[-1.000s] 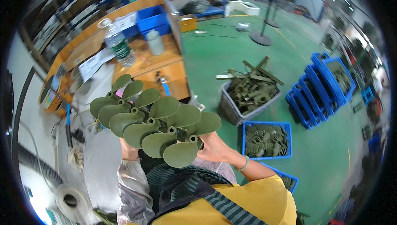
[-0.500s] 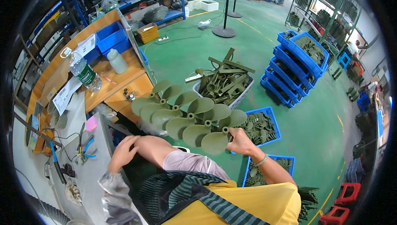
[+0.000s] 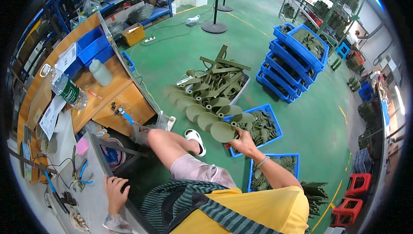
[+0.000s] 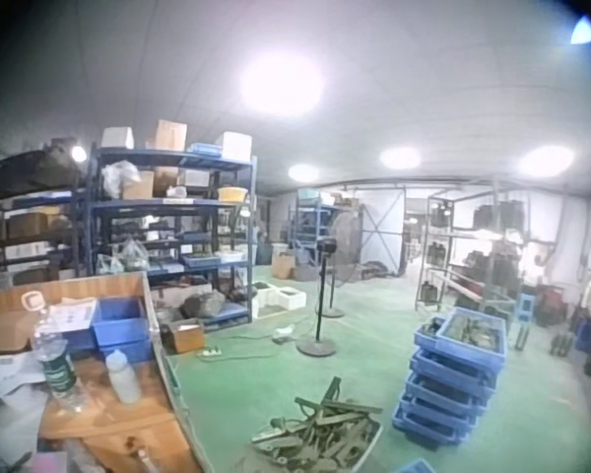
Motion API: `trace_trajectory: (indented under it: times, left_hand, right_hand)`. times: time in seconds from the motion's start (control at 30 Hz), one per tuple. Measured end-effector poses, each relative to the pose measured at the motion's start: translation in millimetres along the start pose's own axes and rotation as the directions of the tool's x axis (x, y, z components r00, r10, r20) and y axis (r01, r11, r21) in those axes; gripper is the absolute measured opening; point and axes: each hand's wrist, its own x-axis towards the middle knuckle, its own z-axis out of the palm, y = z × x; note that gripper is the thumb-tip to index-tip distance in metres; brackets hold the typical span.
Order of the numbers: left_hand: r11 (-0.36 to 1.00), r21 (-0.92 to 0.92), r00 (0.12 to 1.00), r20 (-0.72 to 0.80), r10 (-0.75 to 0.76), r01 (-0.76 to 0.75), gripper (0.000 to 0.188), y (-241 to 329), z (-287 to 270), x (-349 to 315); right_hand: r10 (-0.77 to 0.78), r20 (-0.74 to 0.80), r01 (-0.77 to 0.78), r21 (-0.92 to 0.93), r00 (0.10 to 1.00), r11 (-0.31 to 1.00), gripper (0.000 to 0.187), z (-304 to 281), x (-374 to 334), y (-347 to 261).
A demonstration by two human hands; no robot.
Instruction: The person assembles green plastic fan components using a soldering-style heating tool to fuse parts together, before placing the finished assembly onto the floor and picking up a new piece.
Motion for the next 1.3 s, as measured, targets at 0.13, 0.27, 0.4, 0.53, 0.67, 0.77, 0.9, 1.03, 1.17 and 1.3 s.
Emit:
trace_trajectory:
  times: [0.13,0.27,0.4,0.53,0.67,0.77,0.9,1.03,1.17,1.3]
  left_hand:
    - [0.999,0.014,1.000,-0.014,-0.029,0.029,0.014,-1,-1,-3]
    - [1.000,0.024,0.999,-0.035,0.014,-0.013,0.011,-5,6,-1]
    - [0.999,0.036,0.999,-0.033,-0.013,0.014,0.011,-5,4,-2]
    - [0.999,0.039,0.999,0.025,-0.020,0.019,0.017,-7,2,0]
    - [0.992,-0.054,0.993,0.035,-0.115,0.117,0.036,12,-9,39]
    - [1.000,0.002,0.997,-0.080,-0.001,0.002,0.056,46,-10,136]
    - [0.988,-0.157,0.945,-0.321,-0.066,0.016,0.080,57,18,286]
    - [0.928,-0.373,0.835,-0.508,-0.212,0.009,0.081,41,59,413]
    - [0.911,-0.333,0.834,-0.408,-0.373,0.244,0.055,26,86,452]
    - [0.951,-0.273,0.526,-0.793,-0.307,0.143,0.040,-37,125,425]
  right_hand:
    - [-0.061,-0.060,0.066,0.091,0.996,0.994,0.038,-8,24,6]
    - [-0.050,-0.154,0.057,0.046,0.987,0.997,0.033,-9,37,2]
    - [-0.034,-0.170,0.067,0.189,0.985,0.980,0.029,-2,53,-11]
    - [-0.074,-0.137,0.098,0.179,0.988,0.979,0.032,9,90,-23]
    - [-0.156,-0.110,0.168,0.108,0.982,0.980,0.041,31,170,-37]
    - [-0.255,-0.109,0.258,0.016,0.961,0.966,0.052,59,259,-30]
    - [-0.273,0.008,0.273,0.059,0.962,0.960,0.054,137,385,-33]
    - [-0.159,-0.010,0.159,0.094,0.987,0.983,0.049,225,488,-19]
    - [-0.156,-0.066,0.159,0.039,0.986,0.987,0.050,301,590,47]
    - [-0.144,-0.089,0.154,0.116,0.986,0.981,0.043,372,656,90]
